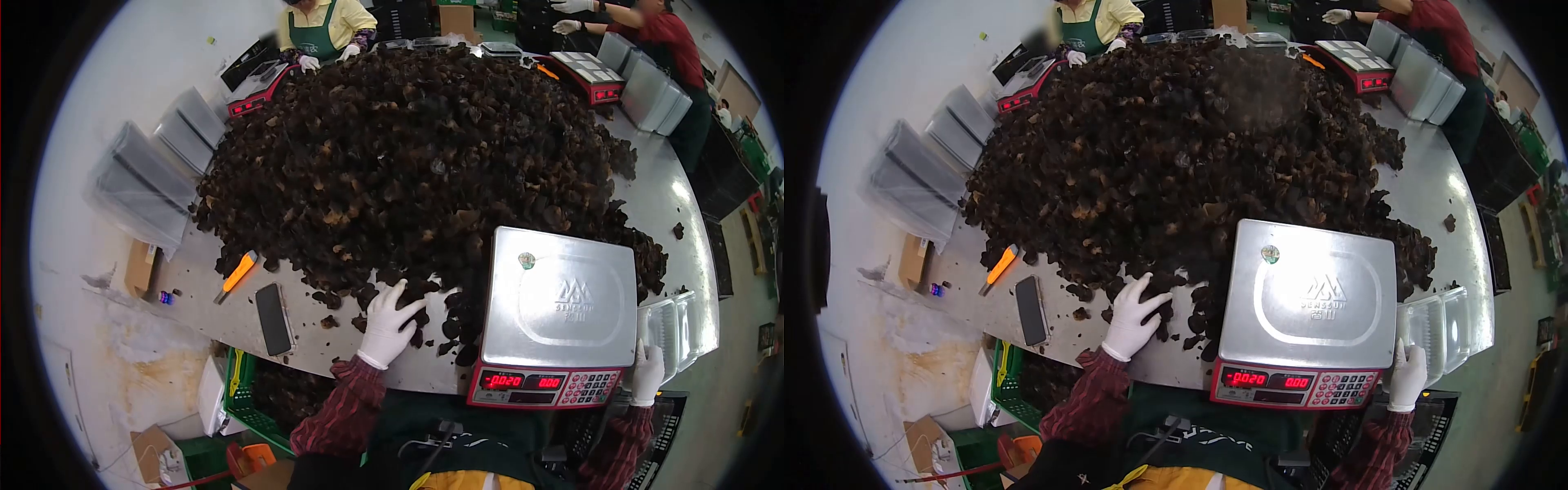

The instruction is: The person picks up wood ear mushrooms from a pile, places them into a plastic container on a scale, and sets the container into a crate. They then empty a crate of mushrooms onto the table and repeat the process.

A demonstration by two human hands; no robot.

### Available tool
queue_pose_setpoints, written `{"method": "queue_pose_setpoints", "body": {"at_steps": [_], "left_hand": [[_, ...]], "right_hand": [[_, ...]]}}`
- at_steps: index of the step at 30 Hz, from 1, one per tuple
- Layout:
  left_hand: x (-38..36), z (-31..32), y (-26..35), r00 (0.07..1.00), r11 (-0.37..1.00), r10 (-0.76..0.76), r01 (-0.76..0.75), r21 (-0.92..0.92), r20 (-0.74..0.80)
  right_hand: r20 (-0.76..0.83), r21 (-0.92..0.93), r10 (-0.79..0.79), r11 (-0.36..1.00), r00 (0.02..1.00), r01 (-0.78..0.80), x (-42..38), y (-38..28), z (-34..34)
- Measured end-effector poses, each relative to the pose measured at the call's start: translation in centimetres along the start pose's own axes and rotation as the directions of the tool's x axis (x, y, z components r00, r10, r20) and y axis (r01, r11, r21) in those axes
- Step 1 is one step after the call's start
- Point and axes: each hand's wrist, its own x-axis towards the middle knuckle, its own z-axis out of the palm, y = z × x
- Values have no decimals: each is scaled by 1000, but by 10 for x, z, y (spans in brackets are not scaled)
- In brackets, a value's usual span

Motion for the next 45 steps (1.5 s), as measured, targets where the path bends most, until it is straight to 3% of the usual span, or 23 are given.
{"method": "queue_pose_setpoints", "body": {"at_steps": [3,6,10,12,13,16,20,23,25,27,29,31,32,34,36,38,40,41,42,43,45], "left_hand": [[28,-19,16,984,998,11,-21,-53,-179],[80,-21,25,973,997,72,-75,-2,-221],[137,3,27,987,970,153,-140,199,-56],[137,15,28,970,961,108,-158,227,219],[132,17,29,963,950,132,-190,247,235],[94,17,22,984,988,132,-141,68,122],[16,9,10,984,987,157,-154,39,-81],[-11,-9,2,995,995,82,-78,62,-61],[-11,-18,4,994,995,77,-72,73,-74],[2,-22,4,976,995,94,-97,-3,-198],[25,-16,6,974,992,125,-123,20,-188],[55,-2,10,968,985,172,-165,51,-182],[70,6,16,981,990,121,-109,84,-154],[95,13,25,996,963,62,-44,267,-61],[109,23,17,999,949,53,-46,313,-13],[112,30,11,999,931,41,-50,363,34],[110,23,7,998,982,35,-25,190,-52],[109,20,6,998,981,35,-25,190,-52],[108,12,7,993,999,12,-6,47,-116],[106,4,9,984,995,-24,7,-97,-175],[99,-1,7,965,918,-158,66,-391,-208]], "right_hand": [[20,13,48,999,999,-49,1,-5,-1],[42,13,90,996,995,-91,1,-6,-2],[31,9,47,999,998,-47,1,6,2],[52,14,57,998,997,-58,1,4,-1],[73,21,70,997,995,-72,2,3,-2],[83,-1,60,998,995,-60,1,0,-4],[48,54,58,997,997,-61,1,3,-1],[72,48,62,997,995,-66,0,-5,-9],[87,116,44,992,995,-54,1,-8,-14],[100,63,20,998,995,-27,-1,-15,-26],[114,8,0,1000,993,-1,-5,-14,-28],[56,-19,-131,991,990,132,-10,-4,-25],[52,-25,-127,991,991,129,-10,-3,-26],[182,-76,36,997,983,-22,-5,-6,-30],[96,-61,-25,998,995,31,-3,-5,-29],[91,21,137,990,986,-139,1,-12,-36],[60,38,96,994,994,-99,3,-5,-42],[11,96,240,966,971,-240,6,0,-48],[-28,161,379,915,925,-370,9,-3,-54],[-224,335,306,916,925,-221,8,-9,-58],[-240,391,315,897,918,-205,8,-32,-75]]}}
